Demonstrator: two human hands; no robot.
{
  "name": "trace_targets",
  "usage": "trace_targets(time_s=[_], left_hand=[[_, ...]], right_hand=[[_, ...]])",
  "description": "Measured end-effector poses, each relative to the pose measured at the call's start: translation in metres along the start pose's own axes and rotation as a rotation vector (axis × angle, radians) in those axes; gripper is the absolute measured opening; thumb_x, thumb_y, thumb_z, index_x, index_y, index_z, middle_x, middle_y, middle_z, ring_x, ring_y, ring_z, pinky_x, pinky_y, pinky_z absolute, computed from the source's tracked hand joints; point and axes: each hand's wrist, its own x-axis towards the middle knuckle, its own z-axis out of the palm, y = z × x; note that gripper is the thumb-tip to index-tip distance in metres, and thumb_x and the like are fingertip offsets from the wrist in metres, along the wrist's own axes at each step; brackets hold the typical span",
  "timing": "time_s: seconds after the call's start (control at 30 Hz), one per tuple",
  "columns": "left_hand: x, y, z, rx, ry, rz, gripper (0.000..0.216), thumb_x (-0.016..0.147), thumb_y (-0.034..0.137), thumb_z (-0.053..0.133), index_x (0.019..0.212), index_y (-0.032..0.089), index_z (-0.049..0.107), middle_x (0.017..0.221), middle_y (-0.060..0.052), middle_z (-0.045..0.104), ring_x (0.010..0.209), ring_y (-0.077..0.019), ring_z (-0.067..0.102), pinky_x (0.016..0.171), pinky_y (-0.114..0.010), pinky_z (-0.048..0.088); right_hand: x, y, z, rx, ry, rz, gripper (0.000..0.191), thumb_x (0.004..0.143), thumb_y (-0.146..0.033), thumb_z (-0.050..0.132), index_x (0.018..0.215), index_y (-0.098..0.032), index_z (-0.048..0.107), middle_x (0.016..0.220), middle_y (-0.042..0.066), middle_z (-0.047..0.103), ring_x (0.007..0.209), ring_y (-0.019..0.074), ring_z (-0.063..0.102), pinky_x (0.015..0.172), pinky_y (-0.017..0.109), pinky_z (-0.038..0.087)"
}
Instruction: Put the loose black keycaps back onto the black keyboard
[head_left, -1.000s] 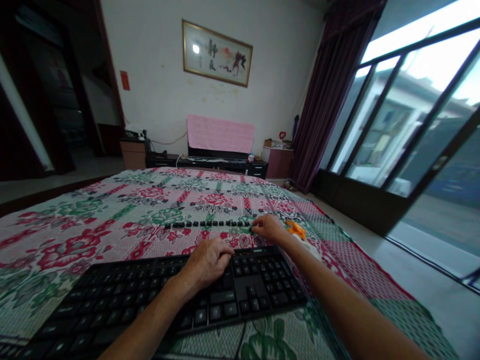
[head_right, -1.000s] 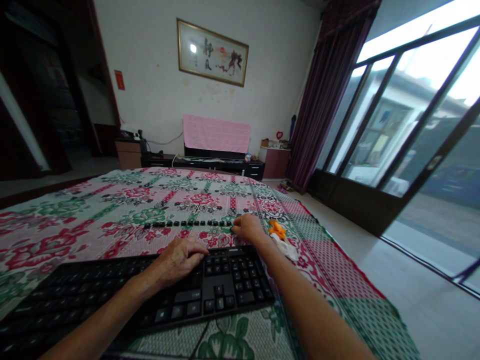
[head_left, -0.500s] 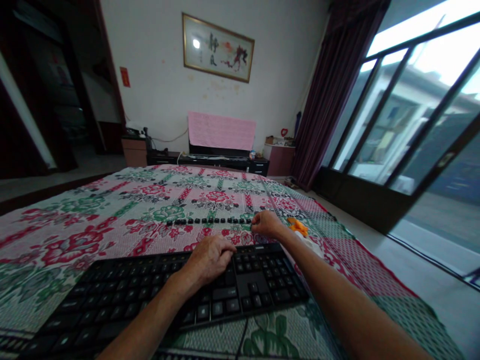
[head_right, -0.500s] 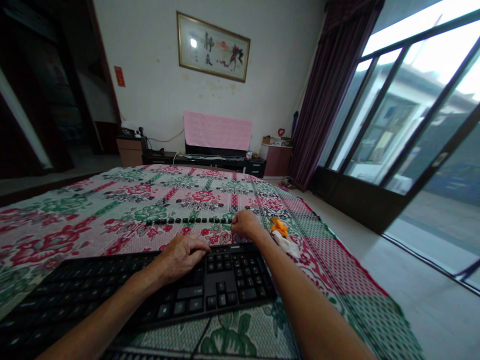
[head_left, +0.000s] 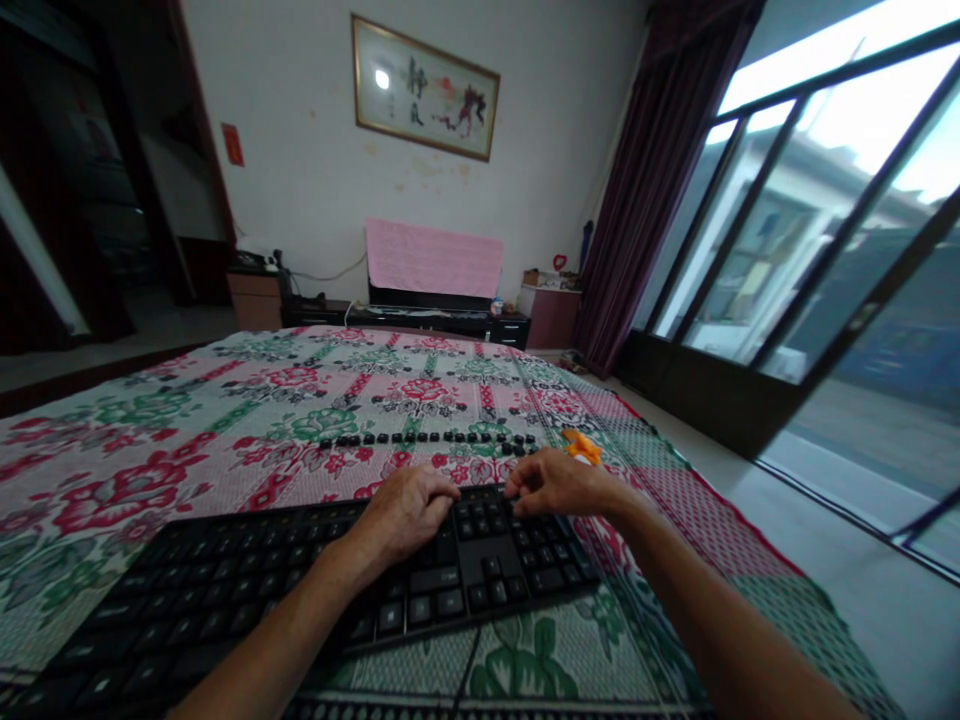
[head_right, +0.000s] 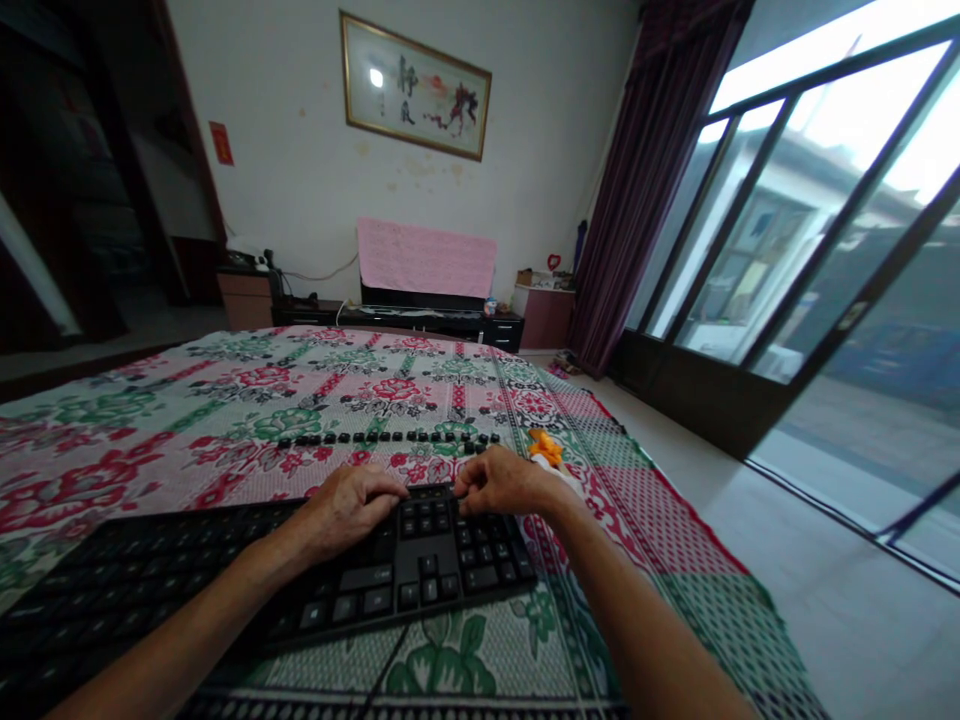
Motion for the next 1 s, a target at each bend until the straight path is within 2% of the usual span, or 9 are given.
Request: trace_targets(time_s=[0.37, 0.73, 1.0], left_hand=[[0.001, 0.001, 0.000, 0.004, -0.003, -0.006, 0.027, 0.070, 0.020, 0.040, 0.081, 0.024, 0.064, 0.077, 0.001, 0.062, 0.074, -0.0121, 0.053, 0.067, -0.021, 0.039], [0.000, 0.000, 0.001, 0.008, 0.007, 0.006, 0.026, 0.071, 0.022, 0.040, 0.081, 0.025, 0.064, 0.078, 0.001, 0.062, 0.074, -0.0123, 0.053, 0.069, -0.022, 0.039], [0.000, 0.000, 0.002, 0.023, 0.019, 0.018, 0.026, 0.072, 0.022, 0.040, 0.081, 0.025, 0.064, 0.077, 0.001, 0.061, 0.073, -0.0120, 0.052, 0.069, -0.022, 0.038]], right_hand=[[0.006, -0.003, 0.002, -0.011, 0.017, 0.070, 0.023, 0.055, -0.025, 0.060, 0.076, -0.017, 0.063, 0.059, -0.003, 0.056, 0.053, 0.0078, 0.046, 0.047, 0.017, 0.033], [0.010, 0.007, 0.003, 0.098, 0.036, 0.052, 0.021, 0.054, -0.025, 0.061, 0.073, -0.017, 0.065, 0.067, -0.001, 0.063, 0.061, 0.0110, 0.053, 0.055, 0.021, 0.038], [0.011, 0.007, 0.004, 0.123, 0.039, 0.104, 0.021, 0.051, -0.024, 0.063, 0.070, -0.016, 0.065, 0.063, -0.001, 0.061, 0.057, 0.0094, 0.050, 0.051, 0.018, 0.036]])
